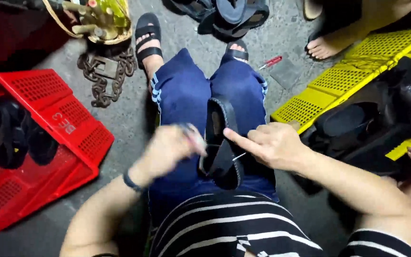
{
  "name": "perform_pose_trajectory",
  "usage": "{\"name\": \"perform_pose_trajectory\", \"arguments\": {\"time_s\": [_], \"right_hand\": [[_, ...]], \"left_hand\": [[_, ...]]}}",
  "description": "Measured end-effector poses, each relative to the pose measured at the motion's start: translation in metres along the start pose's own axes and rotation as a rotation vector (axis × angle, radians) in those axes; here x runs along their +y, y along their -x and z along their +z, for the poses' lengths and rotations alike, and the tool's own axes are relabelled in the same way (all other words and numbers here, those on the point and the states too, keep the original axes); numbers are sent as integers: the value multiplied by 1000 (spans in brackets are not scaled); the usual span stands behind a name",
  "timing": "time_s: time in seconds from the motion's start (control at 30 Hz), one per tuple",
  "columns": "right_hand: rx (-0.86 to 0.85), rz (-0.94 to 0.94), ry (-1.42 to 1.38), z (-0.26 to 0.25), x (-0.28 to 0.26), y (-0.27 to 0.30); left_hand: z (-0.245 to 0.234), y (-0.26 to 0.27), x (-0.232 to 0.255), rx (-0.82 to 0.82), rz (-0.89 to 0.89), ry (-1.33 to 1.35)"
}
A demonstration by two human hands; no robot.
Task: Hand-sewing the components of a sandal together using a needle and thread.
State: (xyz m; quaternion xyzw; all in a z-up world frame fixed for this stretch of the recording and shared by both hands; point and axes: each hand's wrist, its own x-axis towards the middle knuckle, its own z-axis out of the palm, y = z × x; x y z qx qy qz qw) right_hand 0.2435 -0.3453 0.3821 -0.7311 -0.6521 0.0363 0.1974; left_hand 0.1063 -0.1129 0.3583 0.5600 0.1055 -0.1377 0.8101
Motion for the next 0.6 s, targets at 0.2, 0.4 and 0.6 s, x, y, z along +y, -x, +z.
{"name": "perform_pose_trajectory", "arguments": {"time_s": [0.2, 0.4, 0.6], "right_hand": [[-103, 117, -29, -10, -2, 12], [-73, 157, -62, -10, -16, 24], [-141, 107, 40, -17, -14, 24]], "left_hand": [[-34, -1, 26, 404, 173, -562], [29, -7, 12, 309, 606, -844], [41, -12, -32, 139, 700, -800]]}}
